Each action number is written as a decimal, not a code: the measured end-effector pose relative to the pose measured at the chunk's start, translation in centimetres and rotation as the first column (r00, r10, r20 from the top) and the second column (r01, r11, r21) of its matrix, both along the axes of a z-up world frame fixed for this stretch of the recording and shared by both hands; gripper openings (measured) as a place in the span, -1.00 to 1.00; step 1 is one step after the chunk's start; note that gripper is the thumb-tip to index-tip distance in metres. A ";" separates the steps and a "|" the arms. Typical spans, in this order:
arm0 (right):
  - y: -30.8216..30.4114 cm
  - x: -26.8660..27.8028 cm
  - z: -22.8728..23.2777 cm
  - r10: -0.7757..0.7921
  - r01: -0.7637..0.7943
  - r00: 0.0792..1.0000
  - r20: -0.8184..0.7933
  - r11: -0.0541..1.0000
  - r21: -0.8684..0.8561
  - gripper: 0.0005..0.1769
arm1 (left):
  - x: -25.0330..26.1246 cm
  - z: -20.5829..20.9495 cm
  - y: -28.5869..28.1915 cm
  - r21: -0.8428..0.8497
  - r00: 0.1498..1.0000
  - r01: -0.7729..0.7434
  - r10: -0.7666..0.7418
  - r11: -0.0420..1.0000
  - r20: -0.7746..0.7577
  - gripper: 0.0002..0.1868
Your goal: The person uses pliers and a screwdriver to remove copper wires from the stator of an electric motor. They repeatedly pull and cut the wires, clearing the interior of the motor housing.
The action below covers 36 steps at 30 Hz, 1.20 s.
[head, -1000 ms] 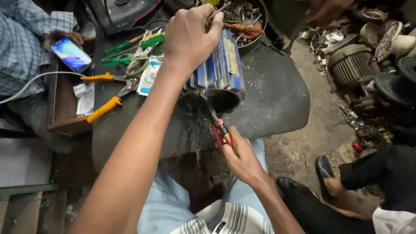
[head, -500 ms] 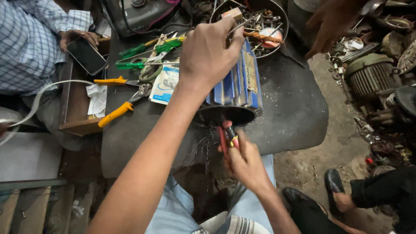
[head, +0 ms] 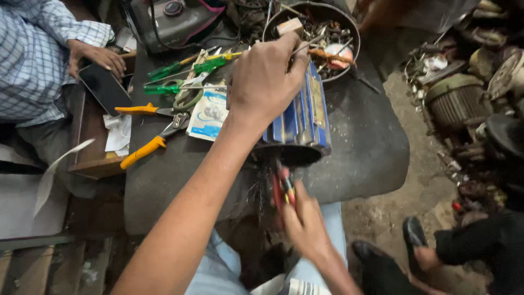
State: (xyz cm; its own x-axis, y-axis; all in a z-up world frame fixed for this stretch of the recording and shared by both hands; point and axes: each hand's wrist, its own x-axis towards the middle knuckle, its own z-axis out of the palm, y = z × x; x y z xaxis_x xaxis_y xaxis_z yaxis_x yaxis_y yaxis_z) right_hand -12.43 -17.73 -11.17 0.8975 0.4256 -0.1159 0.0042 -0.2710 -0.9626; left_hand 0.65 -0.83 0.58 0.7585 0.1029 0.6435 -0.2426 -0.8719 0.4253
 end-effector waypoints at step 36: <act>-2.0 -0.4 0.6 0.262 0.264 0.745 -0.613 0.728 0.633 -0.43 | 0.5 -0.8 0.7 -0.049 0.997 0.028 -0.024 0.998 0.074 -0.81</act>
State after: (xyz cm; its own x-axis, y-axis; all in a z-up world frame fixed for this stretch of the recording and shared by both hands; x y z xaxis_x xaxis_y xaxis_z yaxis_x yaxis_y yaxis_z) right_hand -12.85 -19.68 -10.58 0.7100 0.6188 -0.3361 -0.6582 0.4134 -0.6292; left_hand 1.14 -0.12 -0.21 0.7126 0.1175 0.6917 -0.2965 -0.8430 0.4487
